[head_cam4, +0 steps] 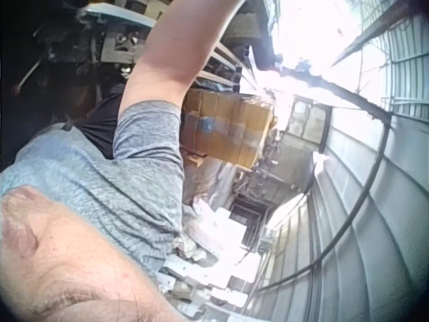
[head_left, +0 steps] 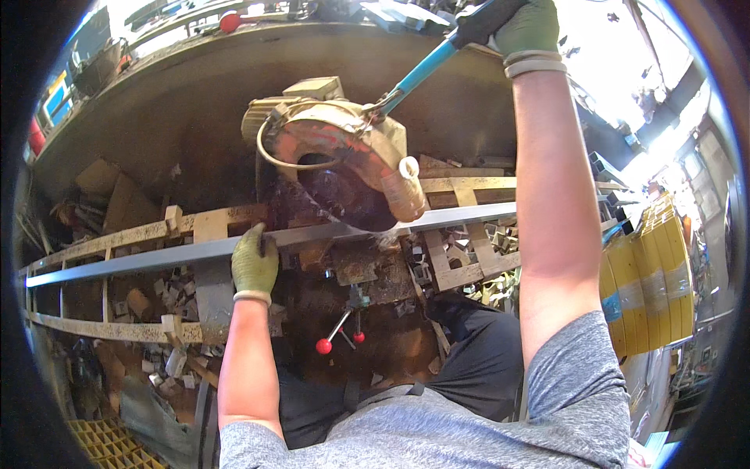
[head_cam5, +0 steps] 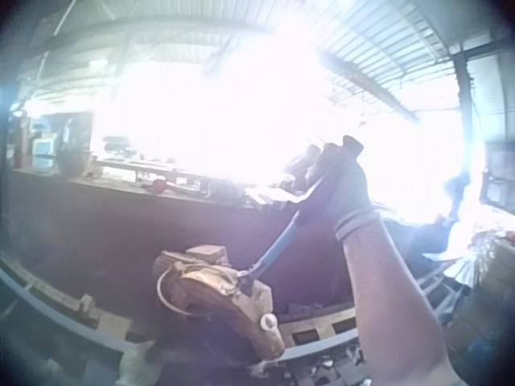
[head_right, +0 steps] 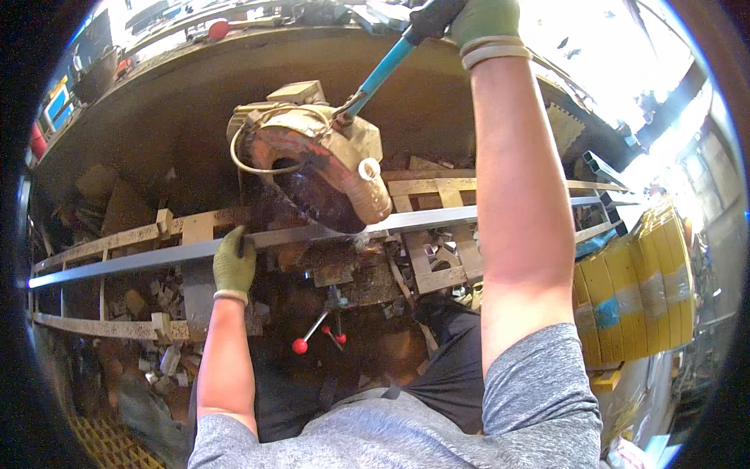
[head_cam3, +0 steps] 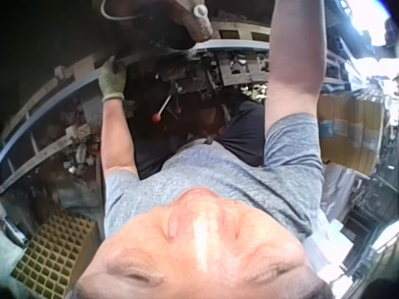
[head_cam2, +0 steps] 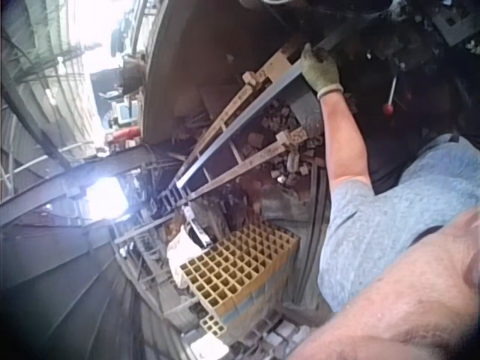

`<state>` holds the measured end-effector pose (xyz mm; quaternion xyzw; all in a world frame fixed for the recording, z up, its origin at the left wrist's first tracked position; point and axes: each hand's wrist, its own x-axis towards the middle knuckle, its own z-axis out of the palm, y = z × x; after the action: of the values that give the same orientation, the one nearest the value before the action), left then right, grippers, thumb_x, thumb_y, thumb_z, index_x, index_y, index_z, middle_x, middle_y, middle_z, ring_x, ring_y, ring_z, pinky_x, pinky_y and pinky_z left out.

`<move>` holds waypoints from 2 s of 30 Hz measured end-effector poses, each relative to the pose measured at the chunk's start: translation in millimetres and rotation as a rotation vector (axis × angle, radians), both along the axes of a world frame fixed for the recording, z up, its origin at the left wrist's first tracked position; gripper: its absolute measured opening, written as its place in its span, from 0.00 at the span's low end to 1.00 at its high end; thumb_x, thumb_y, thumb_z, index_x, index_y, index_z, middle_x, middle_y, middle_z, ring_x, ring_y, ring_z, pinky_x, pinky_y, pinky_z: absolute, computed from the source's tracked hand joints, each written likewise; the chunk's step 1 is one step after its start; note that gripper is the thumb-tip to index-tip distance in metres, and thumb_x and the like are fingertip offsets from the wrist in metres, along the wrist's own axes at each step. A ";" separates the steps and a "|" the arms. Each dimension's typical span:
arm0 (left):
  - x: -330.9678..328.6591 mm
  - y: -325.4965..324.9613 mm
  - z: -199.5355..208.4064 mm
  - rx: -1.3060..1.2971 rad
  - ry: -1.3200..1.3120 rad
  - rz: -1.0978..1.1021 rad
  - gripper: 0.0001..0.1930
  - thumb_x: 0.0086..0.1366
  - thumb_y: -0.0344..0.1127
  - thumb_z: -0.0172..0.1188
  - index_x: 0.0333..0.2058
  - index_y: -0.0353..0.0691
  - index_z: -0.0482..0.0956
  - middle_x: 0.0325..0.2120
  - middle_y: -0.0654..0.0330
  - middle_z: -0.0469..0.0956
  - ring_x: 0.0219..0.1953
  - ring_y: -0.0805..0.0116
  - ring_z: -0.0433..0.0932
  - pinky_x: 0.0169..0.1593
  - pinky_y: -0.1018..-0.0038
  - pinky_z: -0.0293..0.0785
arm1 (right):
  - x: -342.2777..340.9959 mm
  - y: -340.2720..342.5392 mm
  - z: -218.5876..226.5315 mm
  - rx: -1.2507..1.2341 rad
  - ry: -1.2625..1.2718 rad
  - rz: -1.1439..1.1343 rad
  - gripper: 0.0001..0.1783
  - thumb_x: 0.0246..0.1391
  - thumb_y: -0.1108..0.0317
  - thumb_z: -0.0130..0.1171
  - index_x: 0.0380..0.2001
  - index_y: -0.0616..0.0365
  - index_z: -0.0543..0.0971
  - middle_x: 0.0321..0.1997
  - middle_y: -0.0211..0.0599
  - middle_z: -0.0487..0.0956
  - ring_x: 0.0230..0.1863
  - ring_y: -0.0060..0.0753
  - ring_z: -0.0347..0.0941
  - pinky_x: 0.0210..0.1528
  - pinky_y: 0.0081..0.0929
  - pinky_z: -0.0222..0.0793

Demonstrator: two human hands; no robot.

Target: The person uses a chop saw to cut a long metal bar into shorter pieces. They position the bar, lower the saw blade to cut, then remove the cut piece and repeat the process.

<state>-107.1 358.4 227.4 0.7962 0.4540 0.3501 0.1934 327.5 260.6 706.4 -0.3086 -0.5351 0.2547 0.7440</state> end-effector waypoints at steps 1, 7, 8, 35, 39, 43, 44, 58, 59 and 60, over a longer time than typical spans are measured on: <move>-0.3 -0.6 -0.3 0.019 -0.020 -0.005 0.22 0.80 0.40 0.70 0.65 0.35 0.90 0.63 0.41 0.91 0.68 0.37 0.87 0.75 0.48 0.81 | -6.2 -3.3 -2.4 0.103 -0.150 -0.073 0.16 0.80 0.55 0.58 0.34 0.45 0.81 0.31 0.30 0.81 0.34 0.34 0.79 0.46 0.47 0.81; 0.9 2.7 -3.6 -0.005 0.028 0.020 0.22 0.81 0.41 0.70 0.65 0.35 0.90 0.64 0.40 0.91 0.68 0.37 0.88 0.76 0.48 0.81 | -10.3 -4.8 3.5 0.139 -0.008 0.250 0.23 0.85 0.44 0.59 0.34 0.44 0.78 0.28 0.28 0.76 0.30 0.31 0.72 0.43 0.45 0.78; 0.4 2.2 -5.1 0.010 0.000 0.018 0.22 0.81 0.41 0.70 0.65 0.35 0.91 0.64 0.40 0.91 0.68 0.37 0.87 0.76 0.49 0.81 | -8.7 -5.6 2.7 0.128 0.001 0.108 0.23 0.85 0.42 0.58 0.35 0.43 0.78 0.28 0.28 0.76 0.30 0.31 0.72 0.43 0.45 0.79; -1.9 11.8 -13.7 -0.064 -0.033 -0.014 0.23 0.84 0.43 0.69 0.69 0.37 0.89 0.66 0.42 0.91 0.69 0.40 0.88 0.74 0.51 0.82 | -7.9 -41.0 -12.2 0.284 0.023 -0.085 0.10 0.69 0.74 0.65 0.43 0.44 0.76 0.39 0.32 0.80 0.28 0.30 0.76 0.38 0.39 0.84; -1.8 10.5 -11.4 -0.107 -0.048 0.008 0.23 0.84 0.42 0.69 0.70 0.37 0.89 0.66 0.42 0.90 0.69 0.40 0.89 0.74 0.52 0.82 | -4.3 -45.0 -13.2 0.287 -0.006 0.008 0.09 0.69 0.73 0.66 0.44 0.45 0.78 0.43 0.33 0.81 0.32 0.34 0.79 0.38 0.42 0.85; -2.2 10.3 -8.5 -0.093 -0.029 0.002 0.23 0.85 0.43 0.69 0.70 0.36 0.89 0.67 0.41 0.90 0.69 0.41 0.89 0.73 0.52 0.83 | 0.0 -53.5 -21.6 0.232 0.125 -0.077 0.08 0.66 0.73 0.68 0.43 0.45 0.81 0.44 0.33 0.82 0.34 0.37 0.80 0.36 0.43 0.84; -2.2 10.2 -7.5 -0.077 -0.020 -0.012 0.23 0.85 0.43 0.68 0.70 0.36 0.89 0.67 0.42 0.90 0.69 0.41 0.88 0.74 0.52 0.82 | 2.0 -54.1 -22.6 0.216 0.099 -0.070 0.06 0.67 0.71 0.67 0.42 0.45 0.81 0.44 0.33 0.82 0.34 0.38 0.80 0.37 0.44 0.84; 0.1 1.1 -1.0 0.037 0.001 0.022 0.21 0.82 0.44 0.67 0.65 0.38 0.91 0.64 0.45 0.92 0.67 0.42 0.89 0.73 0.52 0.83 | 47.2 -77.0 -41.4 0.126 0.035 -0.242 0.15 0.71 0.53 0.68 0.44 0.55 0.88 0.42 0.42 0.88 0.47 0.53 0.88 0.56 0.59 0.88; 0.1 0.7 0.2 0.017 0.005 0.029 0.21 0.82 0.44 0.67 0.65 0.39 0.91 0.64 0.46 0.92 0.67 0.42 0.89 0.73 0.52 0.83 | 56.4 -80.5 -41.2 0.148 0.060 -0.237 0.13 0.69 0.58 0.70 0.45 0.56 0.89 0.42 0.42 0.89 0.46 0.51 0.88 0.57 0.60 0.88; 0.7 -0.2 1.4 0.016 0.005 0.035 0.21 0.82 0.44 0.67 0.65 0.39 0.92 0.63 0.46 0.92 0.67 0.42 0.89 0.73 0.51 0.83 | 65.5 -82.7 -40.8 0.158 0.076 -0.227 0.12 0.66 0.62 0.73 0.46 0.57 0.90 0.42 0.43 0.90 0.45 0.49 0.88 0.58 0.60 0.87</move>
<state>-106.4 358.2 228.8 0.7907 0.4652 0.3551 0.1796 393.0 177.9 665.6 -0.2976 -0.4867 0.1374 0.8097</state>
